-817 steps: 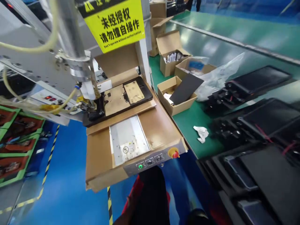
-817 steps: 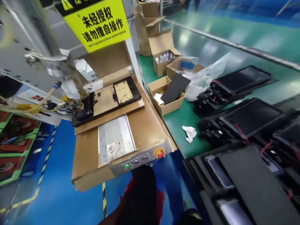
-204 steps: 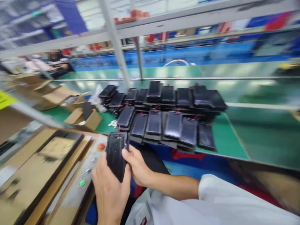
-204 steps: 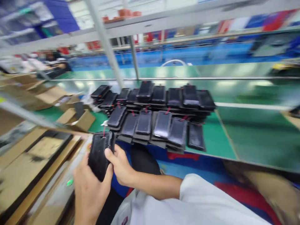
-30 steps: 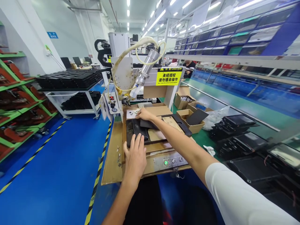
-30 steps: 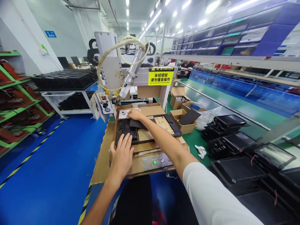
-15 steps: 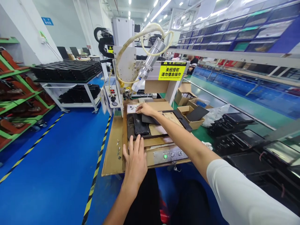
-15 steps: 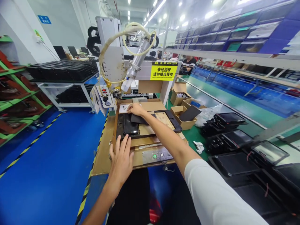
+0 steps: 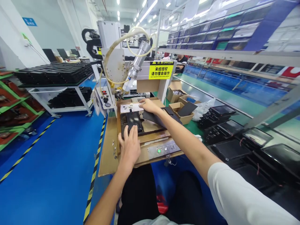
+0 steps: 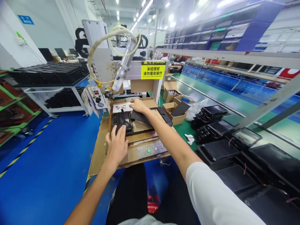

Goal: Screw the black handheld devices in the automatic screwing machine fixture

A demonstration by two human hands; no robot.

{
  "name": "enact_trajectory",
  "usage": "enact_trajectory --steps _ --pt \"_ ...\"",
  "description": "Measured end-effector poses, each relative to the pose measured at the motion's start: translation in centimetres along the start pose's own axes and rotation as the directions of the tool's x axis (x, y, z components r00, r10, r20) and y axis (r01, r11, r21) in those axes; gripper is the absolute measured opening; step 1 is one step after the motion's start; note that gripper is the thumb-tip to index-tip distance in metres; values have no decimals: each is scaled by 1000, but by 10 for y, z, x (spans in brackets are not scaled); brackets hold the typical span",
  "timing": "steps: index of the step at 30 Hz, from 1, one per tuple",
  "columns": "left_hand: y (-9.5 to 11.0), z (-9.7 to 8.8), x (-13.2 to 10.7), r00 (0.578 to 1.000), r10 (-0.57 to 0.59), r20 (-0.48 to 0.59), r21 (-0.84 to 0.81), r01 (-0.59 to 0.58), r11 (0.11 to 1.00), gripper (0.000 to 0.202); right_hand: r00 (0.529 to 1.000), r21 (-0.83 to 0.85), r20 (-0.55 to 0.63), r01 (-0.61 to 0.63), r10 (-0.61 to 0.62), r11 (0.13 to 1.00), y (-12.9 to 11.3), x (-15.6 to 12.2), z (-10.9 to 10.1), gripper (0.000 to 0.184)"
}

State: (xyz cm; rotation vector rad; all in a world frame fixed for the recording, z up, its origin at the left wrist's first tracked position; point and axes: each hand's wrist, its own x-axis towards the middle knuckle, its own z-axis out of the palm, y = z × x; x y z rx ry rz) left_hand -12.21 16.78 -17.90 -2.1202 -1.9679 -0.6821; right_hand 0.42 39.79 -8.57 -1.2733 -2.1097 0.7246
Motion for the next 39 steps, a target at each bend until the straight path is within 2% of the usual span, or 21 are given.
enact_trajectory --steps 2,5,7,9,11,14,18,21,26,30,34,39 --pt "-3 4 0 1000 7 -17 -4 -7 1000 68 999 28 -41 15 -14 999 -5 -25 -20 32" --pt "-5 6 -4 999 17 -37 -2 -17 1000 65 991 114 -108 88 -76 990 -6 -84 -46 27" --pt "-4 5 -6 999 30 -32 4 -30 1000 63 983 152 -162 106 -81 983 0 -132 -55 25" --pt "-3 5 -6 999 37 -27 2 -37 999 61 978 164 -204 75 -41 984 11 -181 -53 25" --pt "-2 5 -6 999 30 -22 -12 -30 999 60 973 162 -229 7 30 987 26 -228 -39 29" --pt "0 7 -4 1000 17 -17 -32 -18 999 60 964 87 -233 -109 126 990 47 -288 -3 32" --pt "5 5 -6 999 24 -25 -49 -25 999 59 968 -243 -134 -239 211 940 64 -340 49 37" --pt "10 -1 -16 998 17 -60 -64 -21 998 56 968 -453 -96 -251 233 856 71 -352 75 40" --pt "16 -9 -61 995 27 -96 -120 -39 992 50 971 -572 -90 -233 222 787 84 -344 91 45" --pt "13 -3 -111 998 66 0 -147 -66 987 44 974 -593 -95 -221 205 774 90 -340 97 46" --pt "14 11 -157 993 62 100 -210 -40 977 38 978 -614 -89 -202 187 763 91 -341 102 46" --pt "23 27 -192 982 63 180 -290 -8 957 39 973 -617 -113 -227 200 754 91 -338 104 44"
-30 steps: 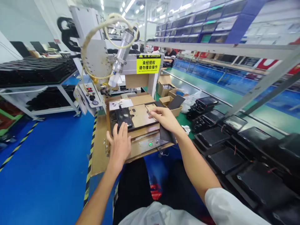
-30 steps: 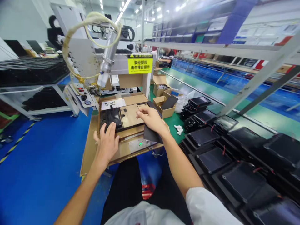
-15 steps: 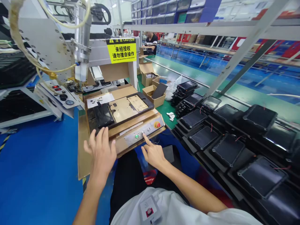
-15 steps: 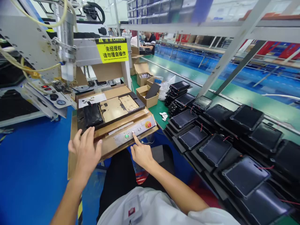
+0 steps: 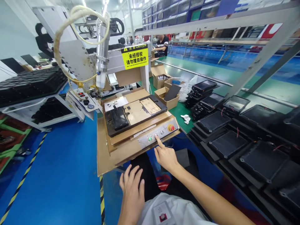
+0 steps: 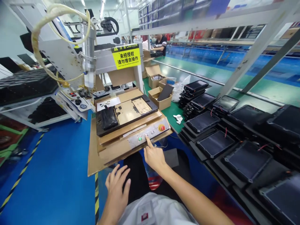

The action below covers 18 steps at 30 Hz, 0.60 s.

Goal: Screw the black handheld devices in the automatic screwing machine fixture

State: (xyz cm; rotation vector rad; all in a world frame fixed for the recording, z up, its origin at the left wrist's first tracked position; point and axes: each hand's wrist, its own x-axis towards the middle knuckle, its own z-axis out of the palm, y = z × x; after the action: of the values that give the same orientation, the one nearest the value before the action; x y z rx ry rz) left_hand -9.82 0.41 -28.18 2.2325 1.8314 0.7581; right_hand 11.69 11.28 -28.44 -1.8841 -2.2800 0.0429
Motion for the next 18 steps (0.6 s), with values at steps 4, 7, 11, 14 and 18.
enact_trajectory --steps 4,7,11,14,18 --pt "9 8 -7 999 34 38 -87 -31 996 40 1000 -1 -22 -8 8 1000 -1 0 -2 42" --pt "15 7 -4 991 71 113 -174 -51 983 40 999 0 -44 -7 7 1000 -4 -3 -1 43" --pt "21 2 1 936 103 335 -366 29 930 39 997 63 -70 -22 26 998 -5 -11 3 43" --pt "20 6 3 879 85 470 -459 160 874 37 995 198 -62 -59 73 978 -4 -20 3 44" --pt "16 15 14 831 44 555 -573 344 744 45 973 596 -37 -161 227 787 -2 -24 -2 41"
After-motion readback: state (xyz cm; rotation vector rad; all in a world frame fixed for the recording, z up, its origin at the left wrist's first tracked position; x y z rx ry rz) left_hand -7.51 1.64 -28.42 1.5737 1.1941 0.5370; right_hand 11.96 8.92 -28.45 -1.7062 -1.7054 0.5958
